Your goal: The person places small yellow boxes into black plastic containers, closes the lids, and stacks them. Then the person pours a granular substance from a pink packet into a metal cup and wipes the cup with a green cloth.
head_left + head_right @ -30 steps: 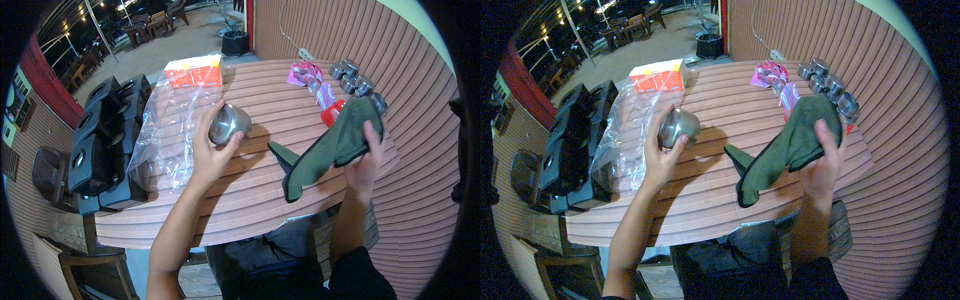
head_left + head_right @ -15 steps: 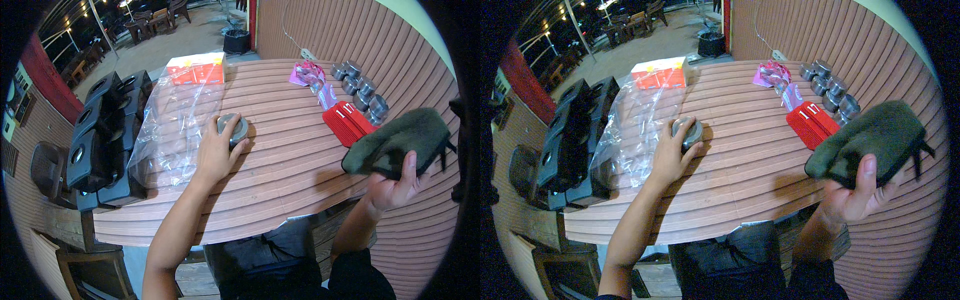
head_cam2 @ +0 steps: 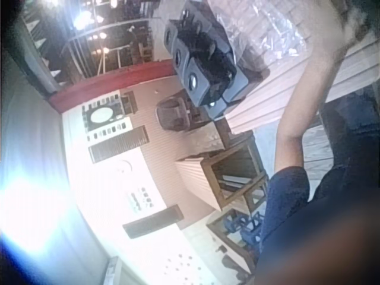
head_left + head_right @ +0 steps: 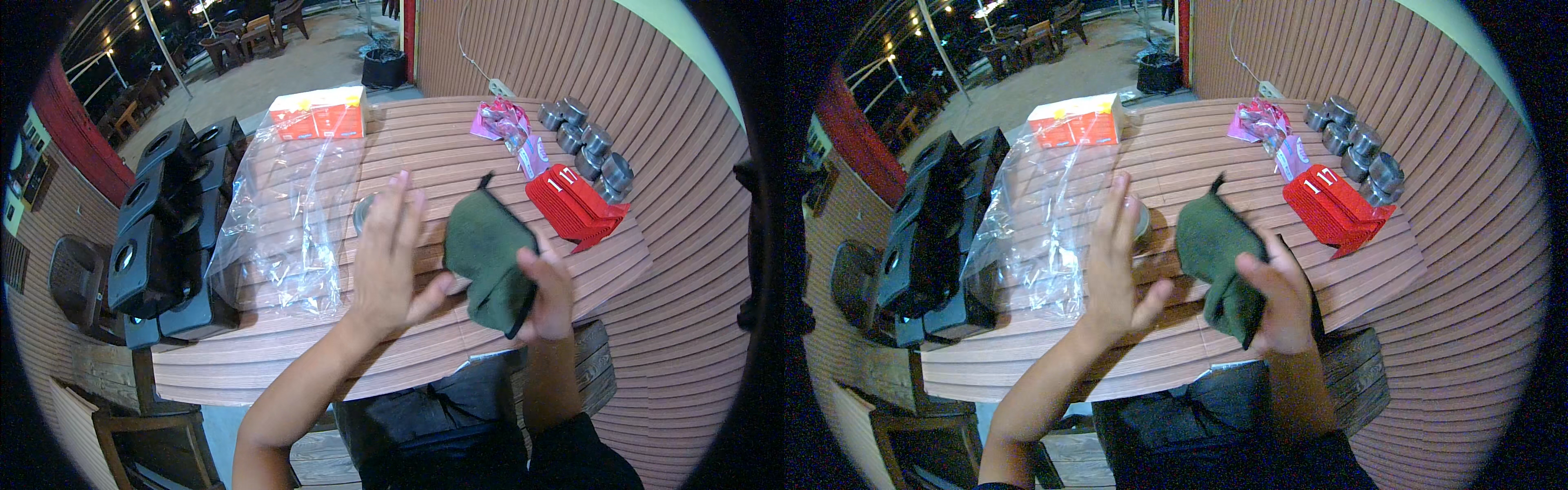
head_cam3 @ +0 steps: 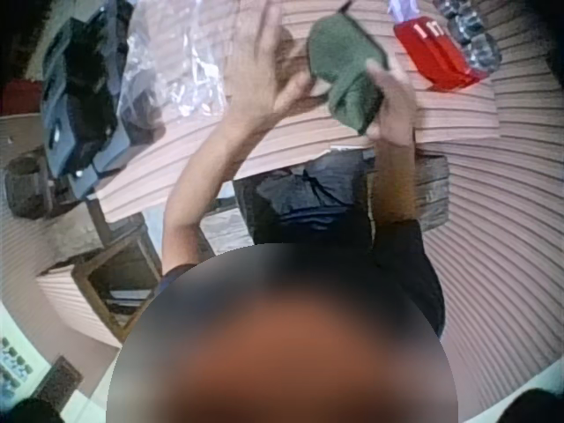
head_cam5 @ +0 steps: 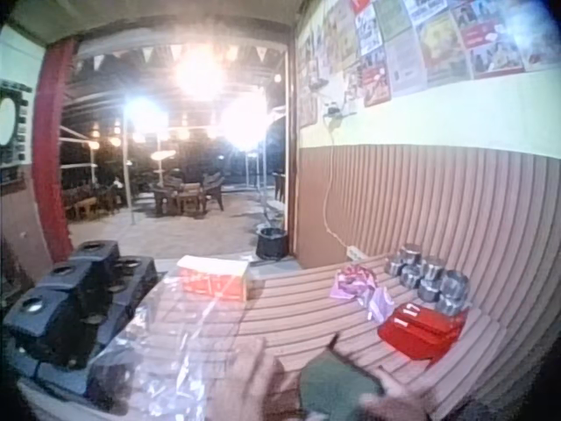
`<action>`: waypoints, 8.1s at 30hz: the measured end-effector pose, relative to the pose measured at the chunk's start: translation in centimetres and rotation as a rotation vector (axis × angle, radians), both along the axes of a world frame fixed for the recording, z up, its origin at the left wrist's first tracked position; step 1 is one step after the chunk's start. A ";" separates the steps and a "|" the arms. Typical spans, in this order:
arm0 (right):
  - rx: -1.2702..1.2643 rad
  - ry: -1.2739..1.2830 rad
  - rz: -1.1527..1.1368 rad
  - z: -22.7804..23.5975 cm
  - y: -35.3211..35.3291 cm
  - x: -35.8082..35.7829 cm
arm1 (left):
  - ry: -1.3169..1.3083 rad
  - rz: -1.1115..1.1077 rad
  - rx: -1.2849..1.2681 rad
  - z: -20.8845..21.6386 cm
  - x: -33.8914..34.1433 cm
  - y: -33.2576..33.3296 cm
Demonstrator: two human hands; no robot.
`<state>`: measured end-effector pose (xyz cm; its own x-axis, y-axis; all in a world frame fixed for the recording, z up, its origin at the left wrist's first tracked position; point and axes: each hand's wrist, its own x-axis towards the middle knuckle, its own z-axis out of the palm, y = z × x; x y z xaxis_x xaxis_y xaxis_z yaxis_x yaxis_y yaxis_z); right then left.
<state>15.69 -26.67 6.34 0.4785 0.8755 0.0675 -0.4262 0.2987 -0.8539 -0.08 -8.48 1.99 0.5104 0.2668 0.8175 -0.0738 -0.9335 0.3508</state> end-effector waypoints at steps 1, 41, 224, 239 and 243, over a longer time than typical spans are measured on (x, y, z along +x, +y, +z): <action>-0.056 0.031 0.087 -0.1 0.0 -0.2 | 0.015 -0.032 0.103 0.0 0.1 -0.4; 0.064 -0.280 -0.621 -4.7 -0.3 7.9 | -0.103 -0.395 -1.416 -1.3 -1.5 5.3; -0.115 -1.562 0.150 -3.0 -2.2 -3.1 | 0.341 -0.574 -0.812 -3.4 0.9 0.9; -0.332 -1.288 -0.027 -5.2 -0.8 2.1 | 0.449 -0.434 -0.724 -0.8 -0.6 3.0; -0.357 -1.418 -0.064 -5.4 -1.1 1.4 | 0.393 -0.424 -0.474 -1.4 -0.1 1.6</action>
